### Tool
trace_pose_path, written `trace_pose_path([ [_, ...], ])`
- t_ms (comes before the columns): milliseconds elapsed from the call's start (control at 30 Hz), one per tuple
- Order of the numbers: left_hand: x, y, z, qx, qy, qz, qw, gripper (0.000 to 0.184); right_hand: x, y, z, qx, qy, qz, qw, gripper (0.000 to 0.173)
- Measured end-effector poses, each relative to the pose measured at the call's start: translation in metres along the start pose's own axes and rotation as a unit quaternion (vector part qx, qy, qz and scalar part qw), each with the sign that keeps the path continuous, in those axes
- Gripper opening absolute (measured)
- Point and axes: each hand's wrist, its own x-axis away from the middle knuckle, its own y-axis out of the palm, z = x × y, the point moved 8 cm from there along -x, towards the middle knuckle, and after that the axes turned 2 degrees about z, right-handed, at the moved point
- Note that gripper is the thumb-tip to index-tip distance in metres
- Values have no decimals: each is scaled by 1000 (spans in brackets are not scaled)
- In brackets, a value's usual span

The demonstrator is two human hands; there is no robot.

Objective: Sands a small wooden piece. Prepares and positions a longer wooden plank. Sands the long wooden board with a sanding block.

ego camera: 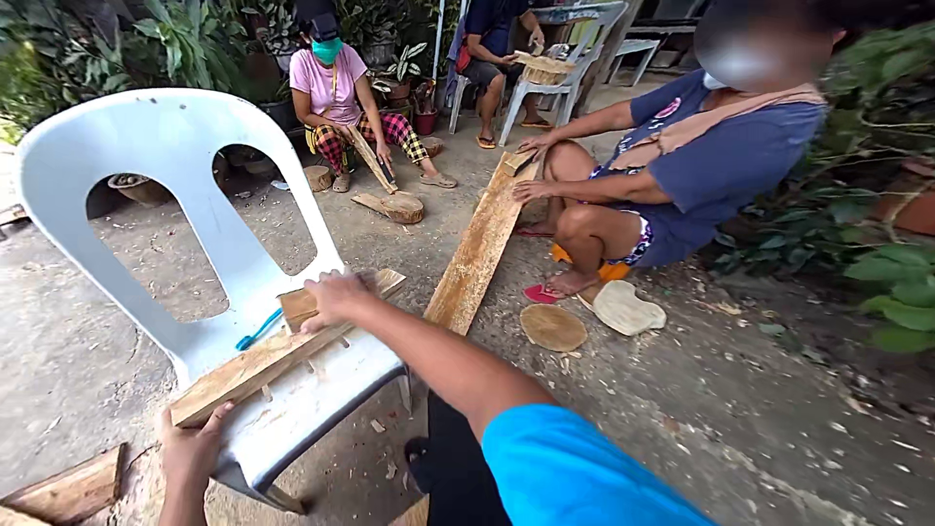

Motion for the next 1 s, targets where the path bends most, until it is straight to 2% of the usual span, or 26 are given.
trace_pose_path([
  [100,5,-1,8,-9,-10,1,1000,101,7,-21,80,31,90,21,995,90],
  [167,6,0,9,-15,-15,0,1000,102,11,-26,114,32,137,30,990,93],
  [233,7,0,10,-22,-18,-1,1000,103,12,-27,127,29,152,44,987,95],
  [300,9,0,15,-21,-12,-5,1000,102,11,-27,121,16,146,53,988,93],
  [400,5,0,14,-19,2,-3,1000,103,4,-16,71,17,96,50,994,92],
  [533,6,1,10,-7,3,-8,1000,109,3,28,-86,-18,-66,56,996,88],
  [600,6,-1,9,-49,-27,-7,998,95,6,43,-150,-38,-129,21,991,84],
  [667,8,-4,5,-97,-67,4,993,72,7,50,-176,-34,-156,-15,987,82],
  [700,8,-5,4,-93,-74,8,993,74,7,50,-176,-29,-160,-26,986,82],
  [800,3,-4,-1,-41,-35,6,998,106,9,39,-143,-24,-136,-34,990,82],
  [867,2,-2,-3,-23,-20,-7,1000,111,9,32,-99,-22,-94,-21,995,83],
  [1000,3,-4,-1,-20,-17,-3,1000,109,16,6,3,-15,18,25,999,80],
])
